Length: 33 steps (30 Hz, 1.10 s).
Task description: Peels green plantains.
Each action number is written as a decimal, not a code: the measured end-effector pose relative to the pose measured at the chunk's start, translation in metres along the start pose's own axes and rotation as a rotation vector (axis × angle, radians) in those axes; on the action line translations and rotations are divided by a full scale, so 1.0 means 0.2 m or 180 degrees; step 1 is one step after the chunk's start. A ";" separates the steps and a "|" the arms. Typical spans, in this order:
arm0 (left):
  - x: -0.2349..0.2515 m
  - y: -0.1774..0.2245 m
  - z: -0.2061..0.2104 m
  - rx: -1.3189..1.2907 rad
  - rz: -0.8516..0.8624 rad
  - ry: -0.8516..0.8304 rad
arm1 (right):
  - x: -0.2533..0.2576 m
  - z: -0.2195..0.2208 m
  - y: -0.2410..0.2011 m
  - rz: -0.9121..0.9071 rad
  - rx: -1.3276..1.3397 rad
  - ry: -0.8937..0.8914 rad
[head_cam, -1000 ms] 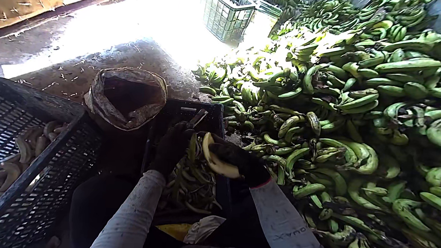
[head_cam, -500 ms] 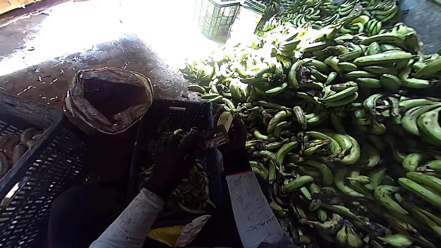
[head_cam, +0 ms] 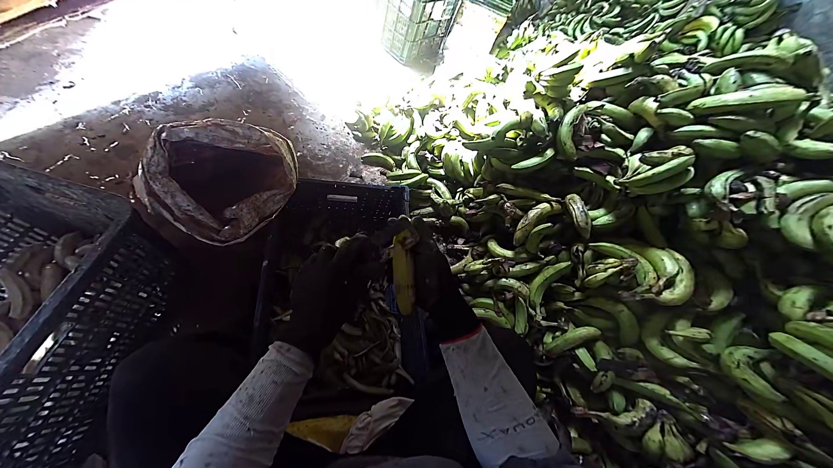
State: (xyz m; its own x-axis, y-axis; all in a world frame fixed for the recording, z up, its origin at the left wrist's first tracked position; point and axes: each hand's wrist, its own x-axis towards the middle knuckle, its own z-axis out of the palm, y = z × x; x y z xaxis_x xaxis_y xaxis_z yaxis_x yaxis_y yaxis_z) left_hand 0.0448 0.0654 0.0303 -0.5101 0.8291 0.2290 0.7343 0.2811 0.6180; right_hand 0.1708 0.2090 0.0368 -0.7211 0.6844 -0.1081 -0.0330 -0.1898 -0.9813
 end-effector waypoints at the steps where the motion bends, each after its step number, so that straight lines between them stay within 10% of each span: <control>1: 0.02 -0.01 0.00 -0.0102 -0.0148 -0.0074 | -0.02 0.00 0.01 -0.0075 -0.0564 -0.0100; 4: 0.06 -0.06 -0.02 -0.0492 -0.0569 -0.0283 | -0.06 0.07 -0.05 0.0188 -0.1802 -0.0309; 8: 0.07 -0.08 -0.06 -0.0900 -0.1155 -0.0615 | -0.06 0.04 -0.01 0.0261 -0.0842 -0.0183; 12: 0.01 -0.05 -0.03 -0.0455 -0.0247 -0.0387 | 0.02 -0.07 0.00 0.0605 0.1500 -0.0162; 19: -0.09 0.04 0.04 0.0374 0.1185 0.0009 | 0.06 -0.25 0.07 0.0819 0.2498 -0.0957; 24: -0.04 0.07 0.07 0.0010 0.0065 -0.0917 | 0.02 -0.15 0.09 0.0672 0.1632 -0.0959; 33: 0.01 -0.10 0.01 -0.1147 -0.1427 -0.0360 | 0.02 -0.08 0.10 0.0717 0.1242 -0.0838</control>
State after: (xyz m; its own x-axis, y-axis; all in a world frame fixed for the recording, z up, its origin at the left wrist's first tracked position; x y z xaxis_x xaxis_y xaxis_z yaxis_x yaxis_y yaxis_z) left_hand 0.0292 0.0617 0.0169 -0.6703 0.7192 -0.1831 0.2492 0.4506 0.8573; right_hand 0.1792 0.2190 0.0148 -0.8880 0.4056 -0.2166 -0.0763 -0.5946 -0.8004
